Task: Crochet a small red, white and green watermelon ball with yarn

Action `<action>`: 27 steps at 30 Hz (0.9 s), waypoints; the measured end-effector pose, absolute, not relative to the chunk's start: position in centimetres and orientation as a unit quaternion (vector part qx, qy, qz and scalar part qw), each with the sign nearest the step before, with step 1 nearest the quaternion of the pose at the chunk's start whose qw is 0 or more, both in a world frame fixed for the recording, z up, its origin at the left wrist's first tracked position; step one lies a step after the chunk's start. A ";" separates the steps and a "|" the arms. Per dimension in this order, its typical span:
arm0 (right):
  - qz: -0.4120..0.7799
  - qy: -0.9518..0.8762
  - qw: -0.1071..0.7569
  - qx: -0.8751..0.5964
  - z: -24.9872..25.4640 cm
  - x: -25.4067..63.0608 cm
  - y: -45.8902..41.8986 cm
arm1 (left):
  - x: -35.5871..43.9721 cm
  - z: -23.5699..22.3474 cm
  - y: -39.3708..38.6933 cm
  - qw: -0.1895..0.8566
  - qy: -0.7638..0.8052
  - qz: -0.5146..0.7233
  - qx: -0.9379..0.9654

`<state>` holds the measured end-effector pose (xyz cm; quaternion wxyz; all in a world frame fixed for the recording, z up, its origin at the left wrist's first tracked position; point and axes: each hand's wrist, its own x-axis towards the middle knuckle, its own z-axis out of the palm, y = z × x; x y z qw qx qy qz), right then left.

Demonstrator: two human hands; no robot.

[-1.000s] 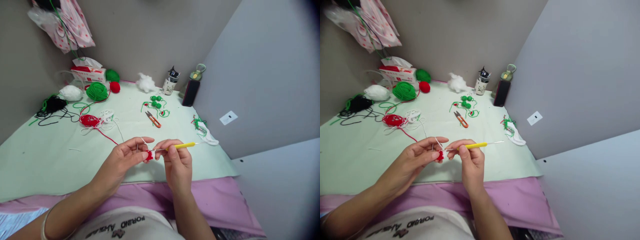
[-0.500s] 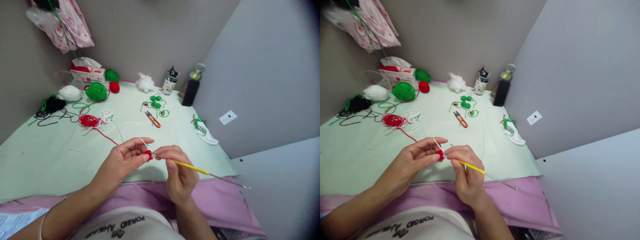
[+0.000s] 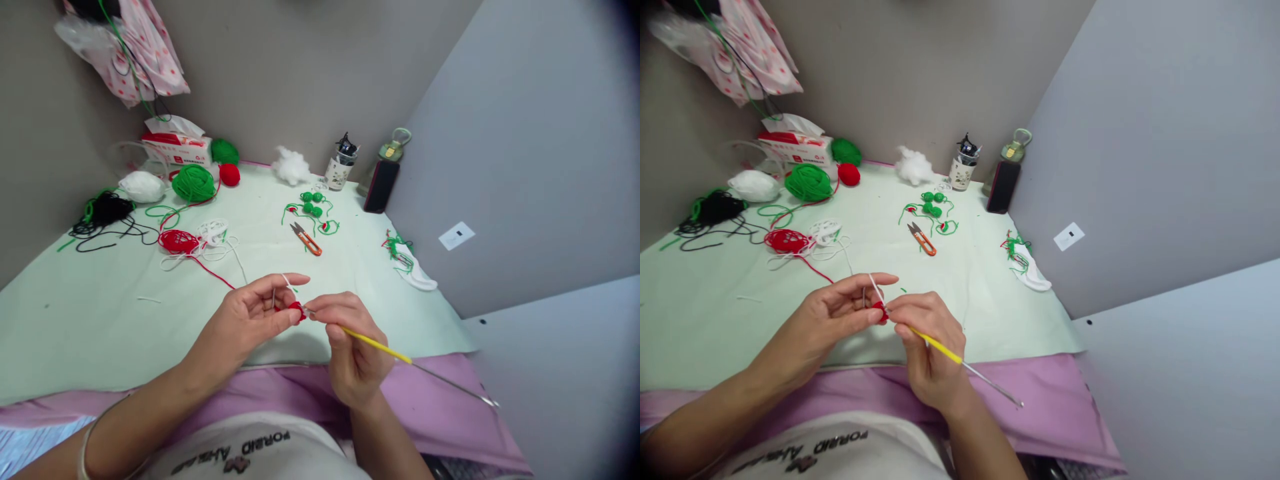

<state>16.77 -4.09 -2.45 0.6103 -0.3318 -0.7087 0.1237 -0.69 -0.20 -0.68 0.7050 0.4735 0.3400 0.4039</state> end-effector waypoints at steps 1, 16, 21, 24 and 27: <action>0.128 -0.706 0.612 -0.332 -2.4 16.8 -4.1 | -0.7 -0.7 -0.2 0.704 0.341 0.405 0.474; 0.397 -0.548 0.682 -0.276 -2.9 16.7 -2.8 | -1.6 0.1 0.8 0.730 0.286 0.323 0.530; 0.292 -0.626 0.647 -0.323 -2.4 16.9 -3.4 | -2.0 0.3 0.7 0.615 0.341 0.368 0.608; 0.165 -0.701 0.602 -0.346 -2.2 16.9 -3.9 | -2.0 0.3 0.3 0.563 0.354 0.399 0.631; 0.086 -0.729 0.584 -0.346 -2.4 16.9 -4.2 | -1.6 0.3 -0.1 0.540 0.363 0.417 0.635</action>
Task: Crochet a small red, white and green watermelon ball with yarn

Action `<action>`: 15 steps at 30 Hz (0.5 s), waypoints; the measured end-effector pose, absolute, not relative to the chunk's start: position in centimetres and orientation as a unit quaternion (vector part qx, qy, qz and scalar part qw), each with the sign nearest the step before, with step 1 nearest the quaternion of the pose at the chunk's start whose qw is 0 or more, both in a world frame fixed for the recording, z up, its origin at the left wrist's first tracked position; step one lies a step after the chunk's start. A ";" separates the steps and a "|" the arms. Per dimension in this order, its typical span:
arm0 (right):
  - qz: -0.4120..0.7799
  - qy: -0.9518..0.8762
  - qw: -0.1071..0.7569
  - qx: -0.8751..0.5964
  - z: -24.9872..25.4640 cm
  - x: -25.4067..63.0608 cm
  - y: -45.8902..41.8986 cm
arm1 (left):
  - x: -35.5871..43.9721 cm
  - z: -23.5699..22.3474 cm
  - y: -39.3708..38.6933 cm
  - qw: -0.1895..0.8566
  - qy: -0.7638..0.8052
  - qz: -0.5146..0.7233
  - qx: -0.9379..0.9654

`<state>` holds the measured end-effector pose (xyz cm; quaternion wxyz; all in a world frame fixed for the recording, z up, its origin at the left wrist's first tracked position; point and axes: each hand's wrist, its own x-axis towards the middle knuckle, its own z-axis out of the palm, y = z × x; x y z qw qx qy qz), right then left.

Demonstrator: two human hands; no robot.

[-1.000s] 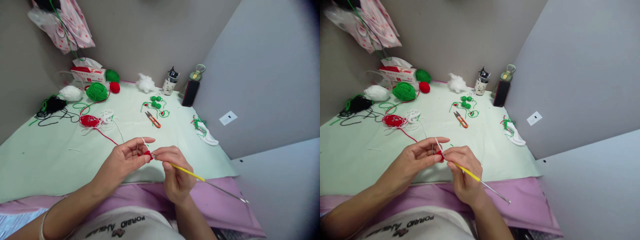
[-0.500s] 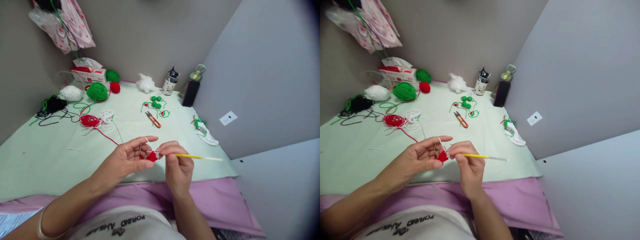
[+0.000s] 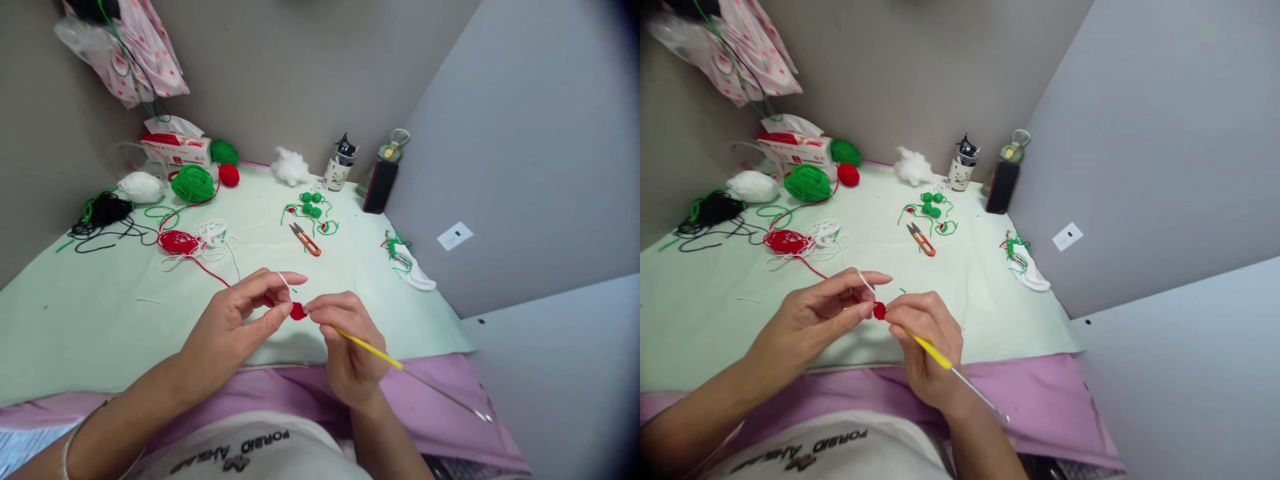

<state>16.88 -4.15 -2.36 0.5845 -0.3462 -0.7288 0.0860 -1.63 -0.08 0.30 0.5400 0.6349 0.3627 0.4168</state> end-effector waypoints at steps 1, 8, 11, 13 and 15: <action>0.070 -0.728 0.585 -0.349 -2.4 16.8 -4.2 | -1.5 0.3 -0.2 0.538 0.368 0.421 0.631; 0.025 -0.716 0.593 -0.368 -2.8 15.9 -4.2 | -0.2 0.5 -0.9 0.541 0.419 0.454 0.570; 0.009 -0.709 0.598 -0.373 -2.6 15.5 -4.3 | 0.0 0.5 -0.9 0.529 0.425 0.474 0.561; -0.003 -0.710 0.595 -0.376 -2.5 15.4 -4.4 | 0.0 0.5 -1.0 0.535 0.425 0.475 0.554; -0.021 -0.717 0.580 -0.387 -2.8 15.4 -4.4 | 0.0 0.4 -1.0 0.564 0.421 0.467 0.536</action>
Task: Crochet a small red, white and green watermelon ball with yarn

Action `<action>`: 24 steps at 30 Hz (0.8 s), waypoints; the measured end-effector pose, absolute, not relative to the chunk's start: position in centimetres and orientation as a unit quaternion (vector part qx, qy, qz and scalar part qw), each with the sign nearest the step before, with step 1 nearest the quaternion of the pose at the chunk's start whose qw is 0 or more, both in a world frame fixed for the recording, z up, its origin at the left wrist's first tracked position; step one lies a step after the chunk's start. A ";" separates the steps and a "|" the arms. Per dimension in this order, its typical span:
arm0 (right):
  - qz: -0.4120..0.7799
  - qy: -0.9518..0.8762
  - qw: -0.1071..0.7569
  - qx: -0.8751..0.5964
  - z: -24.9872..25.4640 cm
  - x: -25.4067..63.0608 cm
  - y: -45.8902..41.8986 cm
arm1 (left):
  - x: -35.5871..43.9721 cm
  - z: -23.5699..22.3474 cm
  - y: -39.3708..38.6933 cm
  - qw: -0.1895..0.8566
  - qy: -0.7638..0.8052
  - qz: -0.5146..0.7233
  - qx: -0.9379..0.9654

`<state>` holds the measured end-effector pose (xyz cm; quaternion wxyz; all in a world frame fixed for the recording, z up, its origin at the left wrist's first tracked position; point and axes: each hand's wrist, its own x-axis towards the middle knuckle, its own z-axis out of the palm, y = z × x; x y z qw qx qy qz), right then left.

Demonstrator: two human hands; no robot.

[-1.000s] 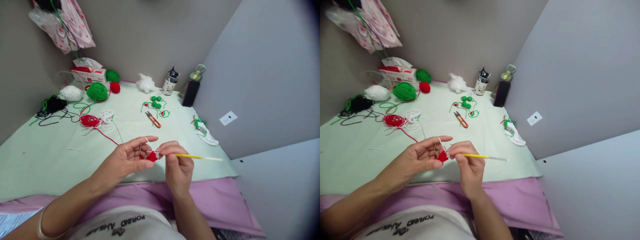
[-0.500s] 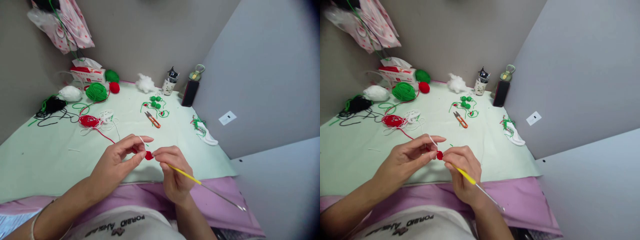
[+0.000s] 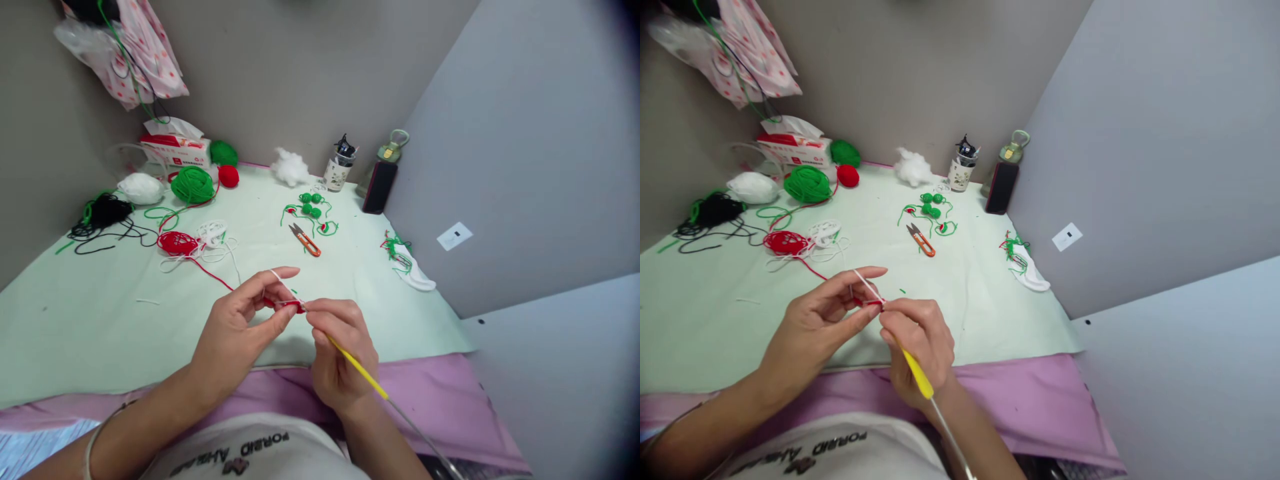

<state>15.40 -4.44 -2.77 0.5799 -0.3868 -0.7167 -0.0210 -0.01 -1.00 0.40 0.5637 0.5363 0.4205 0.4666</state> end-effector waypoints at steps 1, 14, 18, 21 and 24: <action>-0.039 -0.721 0.569 -0.394 -3.0 15.4 -4.4 | 0.0 0.3 -1.0 0.586 0.413 0.463 0.522; 0.208 -0.605 0.668 -0.380 -2.3 16.3 -3.8 | -1.2 -0.3 0.2 0.749 0.339 0.392 0.412; 0.206 -0.635 0.646 -0.370 -2.3 15.9 -3.6 | -0.6 -0.5 -0.3 0.731 0.320 0.396 0.454; 0.175 -0.641 0.637 -0.391 -2.8 15.4 -3.7 | -0.2 -0.7 -0.7 0.719 0.332 0.410 0.453; 0.092 -0.672 0.605 -0.417 -3.7 15.2 -3.9 | 0.2 -0.8 -0.8 0.724 0.339 0.434 0.414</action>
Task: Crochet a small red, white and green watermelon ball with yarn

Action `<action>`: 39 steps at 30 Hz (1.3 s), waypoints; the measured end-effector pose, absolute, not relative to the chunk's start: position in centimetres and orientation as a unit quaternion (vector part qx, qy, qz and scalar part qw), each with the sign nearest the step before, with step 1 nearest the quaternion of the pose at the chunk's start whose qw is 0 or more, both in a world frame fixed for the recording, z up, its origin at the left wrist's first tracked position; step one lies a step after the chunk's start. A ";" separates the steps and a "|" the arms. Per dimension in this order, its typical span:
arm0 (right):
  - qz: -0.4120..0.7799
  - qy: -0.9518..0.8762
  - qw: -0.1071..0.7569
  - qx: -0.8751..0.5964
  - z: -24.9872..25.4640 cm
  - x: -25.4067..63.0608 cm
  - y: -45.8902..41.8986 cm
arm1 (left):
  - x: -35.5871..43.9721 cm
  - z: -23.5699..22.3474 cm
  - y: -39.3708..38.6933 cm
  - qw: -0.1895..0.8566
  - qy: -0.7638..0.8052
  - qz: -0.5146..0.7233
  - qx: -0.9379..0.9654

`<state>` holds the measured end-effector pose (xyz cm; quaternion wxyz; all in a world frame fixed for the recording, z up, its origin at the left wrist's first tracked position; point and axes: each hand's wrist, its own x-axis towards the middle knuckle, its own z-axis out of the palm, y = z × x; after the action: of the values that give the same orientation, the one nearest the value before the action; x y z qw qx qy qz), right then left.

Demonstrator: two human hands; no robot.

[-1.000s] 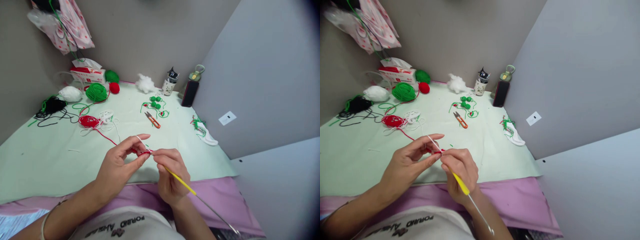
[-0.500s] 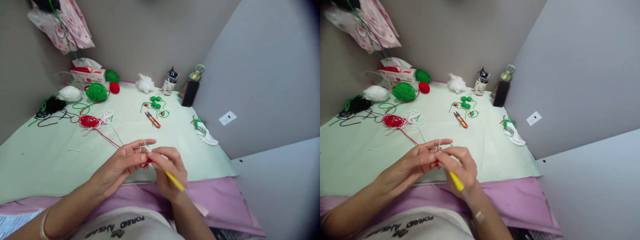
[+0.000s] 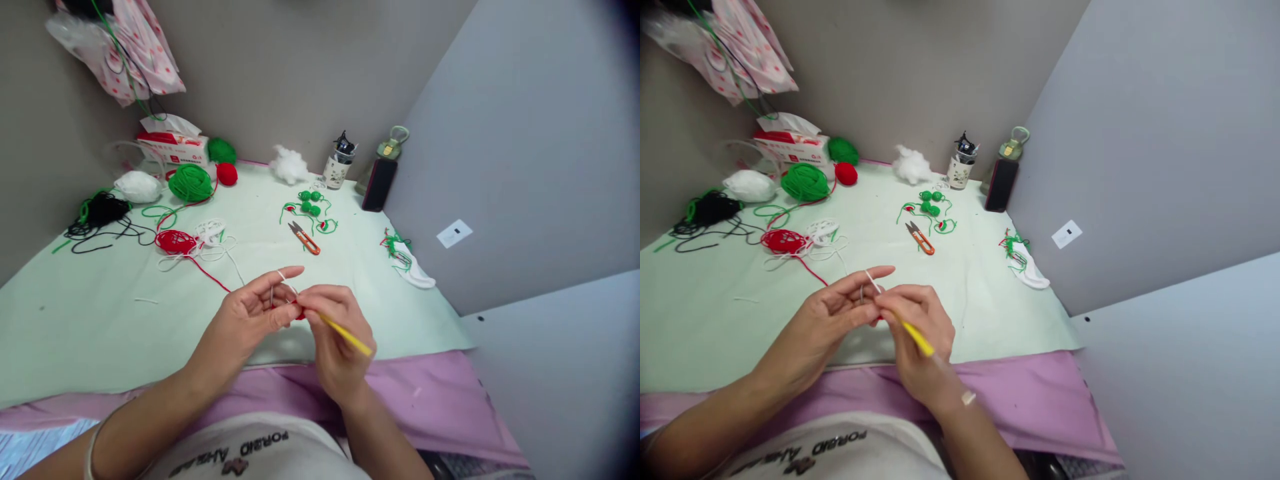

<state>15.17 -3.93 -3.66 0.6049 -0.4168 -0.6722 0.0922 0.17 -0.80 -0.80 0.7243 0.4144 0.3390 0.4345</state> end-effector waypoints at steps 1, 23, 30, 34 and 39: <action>0.050 -0.690 0.591 -0.416 -3.9 15.1 -4.0 | 0.3 -0.8 -0.8 0.740 0.336 0.432 0.392; 0.263 -0.587 0.667 -0.375 -2.8 15.5 -3.3 | 0.2 -0.9 -0.6 0.768 0.318 0.391 0.394; 0.342 -0.526 0.690 -0.359 -3.3 15.7 -2.9 | 0.0 -0.7 -0.5 0.747 0.329 0.414 0.403; 0.414 -0.486 0.691 -0.339 -3.2 15.9 -2.7 | -0.3 -0.5 -0.6 0.741 0.340 0.405 0.414; 0.467 -0.462 0.686 -0.313 -2.7 16.2 -2.8 | -0.6 -0.6 -0.7 0.723 0.362 0.401 0.431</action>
<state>16.16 -2.76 -2.72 0.6860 -0.3132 -0.4622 0.4666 -0.64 -0.69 -0.57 0.7232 0.4310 0.3616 0.4005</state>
